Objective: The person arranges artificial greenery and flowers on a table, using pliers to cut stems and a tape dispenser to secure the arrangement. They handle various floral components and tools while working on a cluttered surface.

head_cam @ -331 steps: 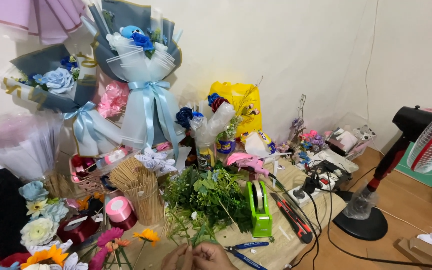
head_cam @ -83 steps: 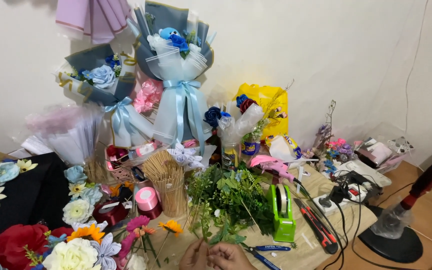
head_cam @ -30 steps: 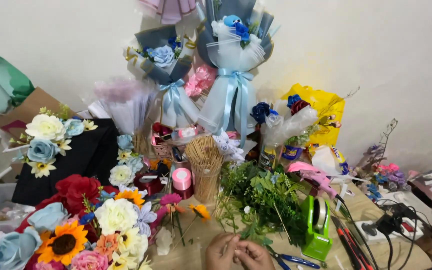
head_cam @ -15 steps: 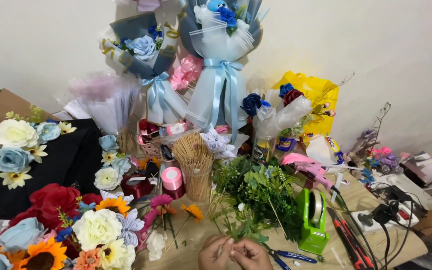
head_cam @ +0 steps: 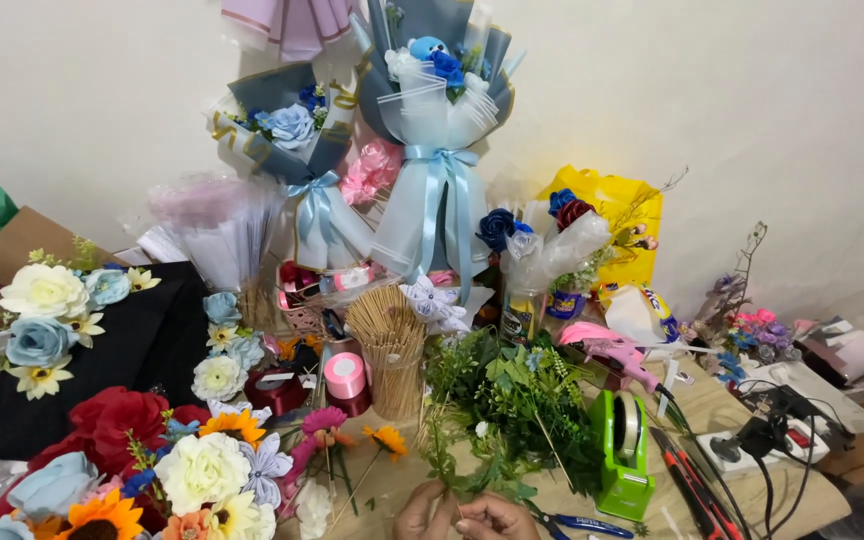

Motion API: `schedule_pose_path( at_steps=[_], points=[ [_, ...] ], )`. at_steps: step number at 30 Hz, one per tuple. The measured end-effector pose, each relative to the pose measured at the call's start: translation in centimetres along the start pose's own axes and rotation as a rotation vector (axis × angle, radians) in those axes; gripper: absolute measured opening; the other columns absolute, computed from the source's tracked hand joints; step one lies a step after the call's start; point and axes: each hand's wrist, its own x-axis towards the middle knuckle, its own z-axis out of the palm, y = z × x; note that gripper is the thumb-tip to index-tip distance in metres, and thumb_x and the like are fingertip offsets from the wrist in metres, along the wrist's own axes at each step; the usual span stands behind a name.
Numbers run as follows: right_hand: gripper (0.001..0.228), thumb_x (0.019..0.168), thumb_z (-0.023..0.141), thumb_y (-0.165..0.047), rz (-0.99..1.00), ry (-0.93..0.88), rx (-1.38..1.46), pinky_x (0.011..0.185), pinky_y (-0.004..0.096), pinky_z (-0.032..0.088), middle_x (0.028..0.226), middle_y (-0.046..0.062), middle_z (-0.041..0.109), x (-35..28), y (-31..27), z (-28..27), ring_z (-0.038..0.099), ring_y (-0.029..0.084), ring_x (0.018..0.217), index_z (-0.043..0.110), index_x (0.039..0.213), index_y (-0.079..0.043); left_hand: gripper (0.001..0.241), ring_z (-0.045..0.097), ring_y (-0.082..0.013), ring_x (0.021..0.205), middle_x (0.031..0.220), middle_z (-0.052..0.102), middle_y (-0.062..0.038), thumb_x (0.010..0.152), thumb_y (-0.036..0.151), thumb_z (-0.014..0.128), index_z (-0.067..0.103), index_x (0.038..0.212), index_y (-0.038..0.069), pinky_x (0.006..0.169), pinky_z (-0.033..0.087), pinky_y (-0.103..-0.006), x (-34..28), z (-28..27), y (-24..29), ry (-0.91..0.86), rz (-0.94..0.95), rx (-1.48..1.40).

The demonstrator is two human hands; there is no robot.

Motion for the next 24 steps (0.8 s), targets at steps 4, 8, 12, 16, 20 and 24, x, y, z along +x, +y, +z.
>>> schedule_pose_path(
  at_steps=[4,8,12,16,20,24],
  points=[
    [0.010,0.085,0.082,0.007,0.053,-0.063,0.148,0.055,0.029,0.049,0.066,0.015,0.067,-0.3,-0.8,0.3,0.062,0.018,0.054,0.084,0.095,0.009,0.011,0.070,-0.0210,0.077,0.076,0.081,-0.016,0.083,-0.002,0.078,0.088,0.086,-0.007,0.075,0.050,-0.0300,0.5,-0.1,-0.1,-0.047,-0.007,-0.158],
    [0.012,0.084,0.087,0.005,0.073,-0.067,0.131,0.065,0.028,0.055,0.083,0.011,0.079,0.1,0.1,-0.2,0.074,0.016,0.071,0.085,0.096,0.006,0.014,0.066,-0.0228,0.075,0.079,0.080,-0.017,0.092,0.001,0.074,0.083,0.086,-0.007,0.075,0.047,-0.0302,0.1,-0.3,0.2,-0.162,-0.107,-0.206],
    [0.007,0.087,0.083,0.006,0.056,-0.052,0.180,0.055,0.028,0.048,0.069,0.013,0.074,-0.4,-0.5,0.0,0.061,0.014,0.055,0.079,0.093,0.006,0.021,0.069,-0.0249,0.073,0.076,0.077,-0.019,0.087,0.007,0.081,0.087,0.092,-0.012,0.071,0.053,-0.0340,1.1,0.8,-2.8,-0.091,-0.121,-0.262],
    [0.010,0.086,0.083,0.005,-0.003,-0.077,0.159,0.054,0.027,0.051,0.064,0.014,0.074,-0.3,-0.6,-0.1,0.064,0.015,0.053,0.080,0.095,0.006,0.028,0.072,-0.0286,0.077,0.087,0.083,-0.023,0.082,0.005,0.083,0.087,0.103,-0.014,0.067,0.056,-0.0370,0.4,0.7,-1.8,-0.103,-0.163,-0.334],
    [0.021,0.086,0.082,-0.005,0.011,-0.087,0.016,0.064,0.026,0.059,0.077,0.011,0.081,-0.9,-2.7,0.5,0.072,0.015,0.064,0.084,0.106,0.001,0.025,0.067,-0.0261,0.074,0.084,0.080,-0.020,0.087,0.006,0.081,0.088,0.103,-0.010,0.068,0.054,-0.0365,0.4,0.5,-0.8,-0.062,-0.211,-0.298],
    [0.007,0.089,0.078,-0.002,-0.127,-0.121,0.016,0.062,0.028,0.058,0.075,0.012,0.078,-0.7,-1.9,0.3,0.071,0.016,0.065,0.080,0.094,0.003,0.015,0.059,-0.0256,0.061,0.067,0.068,-0.017,0.086,0.002,0.081,0.084,0.088,-0.013,0.056,0.049,-0.0377,0.7,0.4,-2.4,-0.103,-0.078,-0.300]
  ],
)
